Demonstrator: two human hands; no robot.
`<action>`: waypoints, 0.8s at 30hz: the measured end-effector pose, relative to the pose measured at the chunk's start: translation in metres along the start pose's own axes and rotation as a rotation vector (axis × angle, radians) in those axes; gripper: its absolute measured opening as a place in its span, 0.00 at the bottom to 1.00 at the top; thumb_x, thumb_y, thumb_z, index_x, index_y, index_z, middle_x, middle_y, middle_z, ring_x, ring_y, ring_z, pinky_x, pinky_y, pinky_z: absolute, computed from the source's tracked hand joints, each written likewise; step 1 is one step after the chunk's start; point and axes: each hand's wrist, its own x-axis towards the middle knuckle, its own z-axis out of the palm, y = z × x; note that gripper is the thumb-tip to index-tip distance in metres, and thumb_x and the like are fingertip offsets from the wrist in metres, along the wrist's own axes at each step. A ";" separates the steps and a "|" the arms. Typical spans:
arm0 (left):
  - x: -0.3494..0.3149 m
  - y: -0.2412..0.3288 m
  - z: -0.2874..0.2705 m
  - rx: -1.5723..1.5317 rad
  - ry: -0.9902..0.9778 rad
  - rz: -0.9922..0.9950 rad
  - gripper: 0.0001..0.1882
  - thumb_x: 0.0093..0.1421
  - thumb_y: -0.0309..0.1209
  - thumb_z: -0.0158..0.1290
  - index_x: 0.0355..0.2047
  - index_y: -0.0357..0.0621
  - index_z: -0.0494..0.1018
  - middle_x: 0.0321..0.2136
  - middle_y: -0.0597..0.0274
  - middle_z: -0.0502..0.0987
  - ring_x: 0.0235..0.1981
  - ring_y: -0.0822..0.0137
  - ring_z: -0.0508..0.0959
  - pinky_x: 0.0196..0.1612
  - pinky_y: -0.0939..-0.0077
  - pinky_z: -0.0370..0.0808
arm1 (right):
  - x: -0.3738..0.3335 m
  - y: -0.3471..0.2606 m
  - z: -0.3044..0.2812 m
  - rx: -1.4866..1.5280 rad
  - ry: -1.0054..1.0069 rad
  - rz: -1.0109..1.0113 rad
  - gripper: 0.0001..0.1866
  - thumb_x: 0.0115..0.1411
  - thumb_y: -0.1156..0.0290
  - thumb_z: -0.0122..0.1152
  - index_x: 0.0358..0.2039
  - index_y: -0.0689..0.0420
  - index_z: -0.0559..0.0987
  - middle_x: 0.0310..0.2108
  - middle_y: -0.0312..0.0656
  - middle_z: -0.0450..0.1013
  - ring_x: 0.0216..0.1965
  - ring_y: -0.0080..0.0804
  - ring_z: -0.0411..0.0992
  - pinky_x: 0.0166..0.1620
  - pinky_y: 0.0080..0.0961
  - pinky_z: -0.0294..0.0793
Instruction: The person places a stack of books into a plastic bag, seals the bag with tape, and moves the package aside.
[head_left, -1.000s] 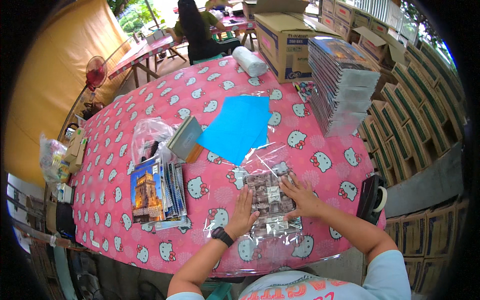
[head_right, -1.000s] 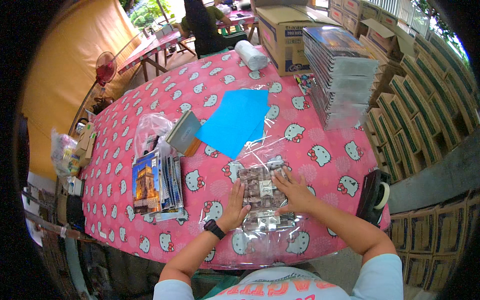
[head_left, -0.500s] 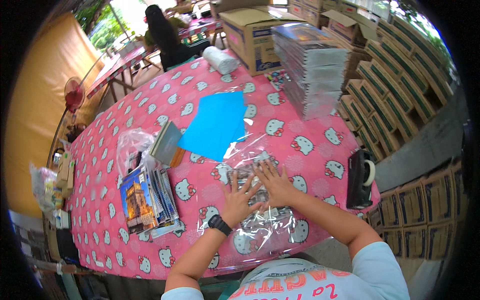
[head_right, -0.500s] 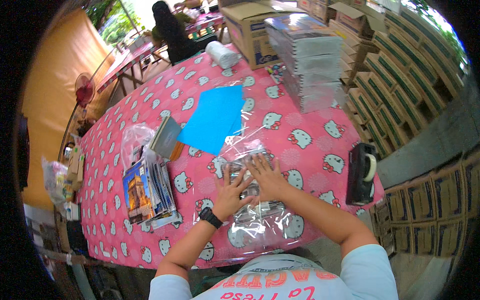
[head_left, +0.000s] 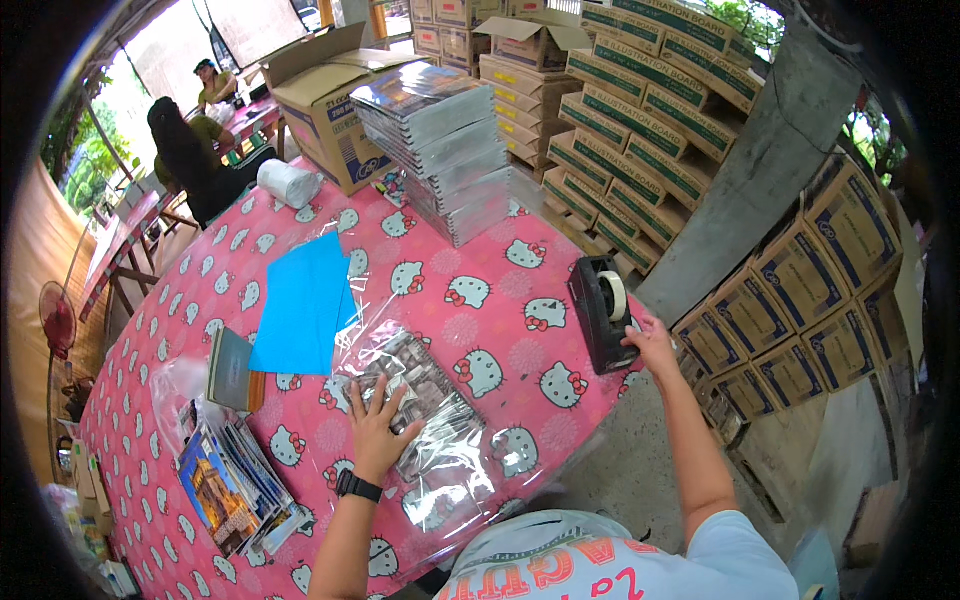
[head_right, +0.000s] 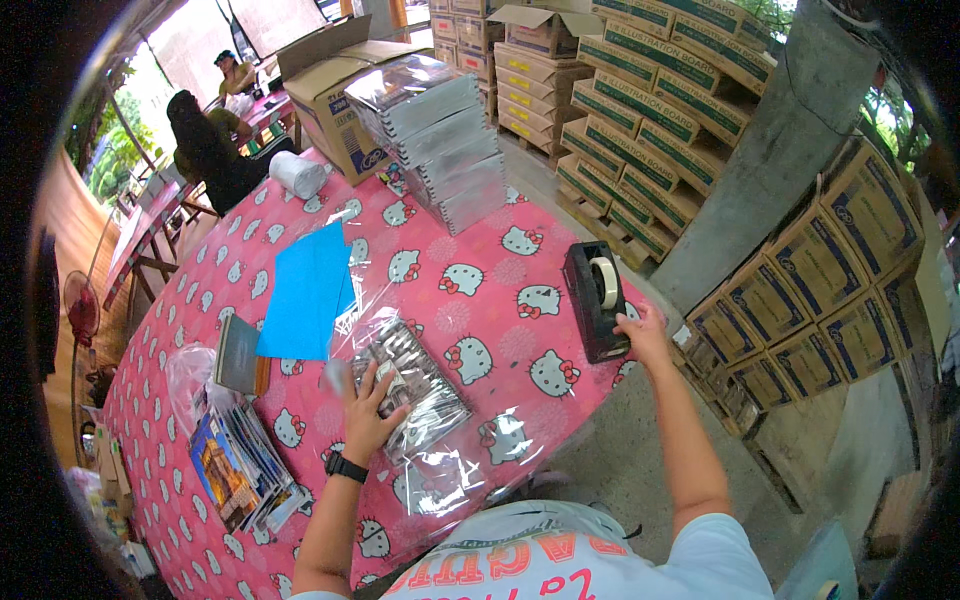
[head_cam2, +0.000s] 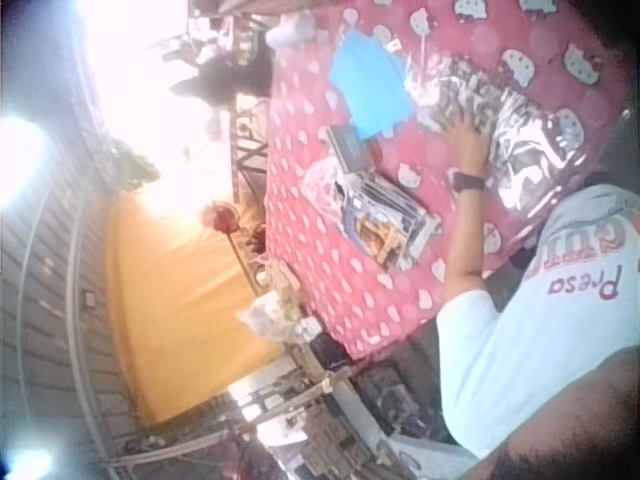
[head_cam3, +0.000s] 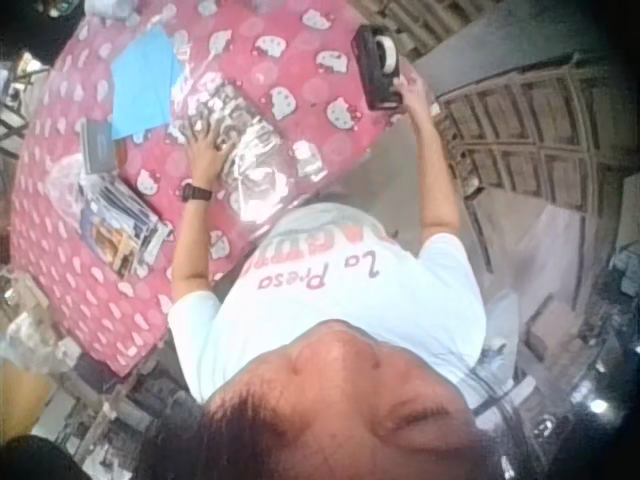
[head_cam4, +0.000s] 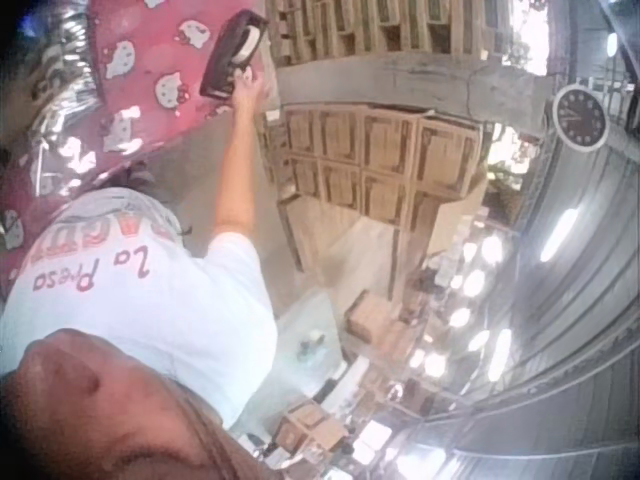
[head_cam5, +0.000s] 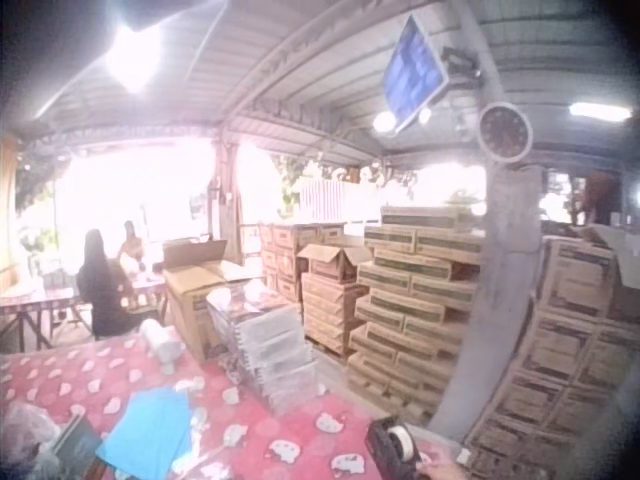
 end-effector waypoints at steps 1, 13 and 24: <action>-0.001 -0.001 0.000 -0.001 0.005 -0.001 0.34 0.45 0.52 0.58 0.54 0.65 0.67 0.62 0.68 0.55 0.64 0.43 0.43 0.58 0.38 0.45 | -0.002 0.002 0.003 0.083 -0.029 -0.022 0.25 0.52 0.74 0.59 0.50 0.65 0.64 0.25 0.41 0.73 0.31 0.30 0.72 0.37 0.26 0.70; -0.003 0.009 -0.009 0.008 -0.061 -0.112 0.36 0.42 0.55 0.59 0.53 0.66 0.65 0.60 0.69 0.54 0.64 0.45 0.40 0.53 0.27 0.49 | -0.075 0.059 0.043 0.583 -0.463 0.531 0.12 0.47 0.82 0.60 0.32 0.58 0.70 0.22 0.40 0.70 0.24 0.27 0.72 0.24 0.18 0.65; 0.006 0.019 -0.016 -0.040 -0.100 -0.280 0.42 0.37 0.59 0.61 0.55 0.71 0.62 0.60 0.64 0.54 0.64 0.44 0.40 0.54 0.26 0.43 | -0.103 -0.095 0.294 -0.931 -0.905 -0.881 0.20 0.45 0.55 0.66 0.35 0.53 0.75 0.24 0.45 0.74 0.27 0.40 0.74 0.30 0.36 0.72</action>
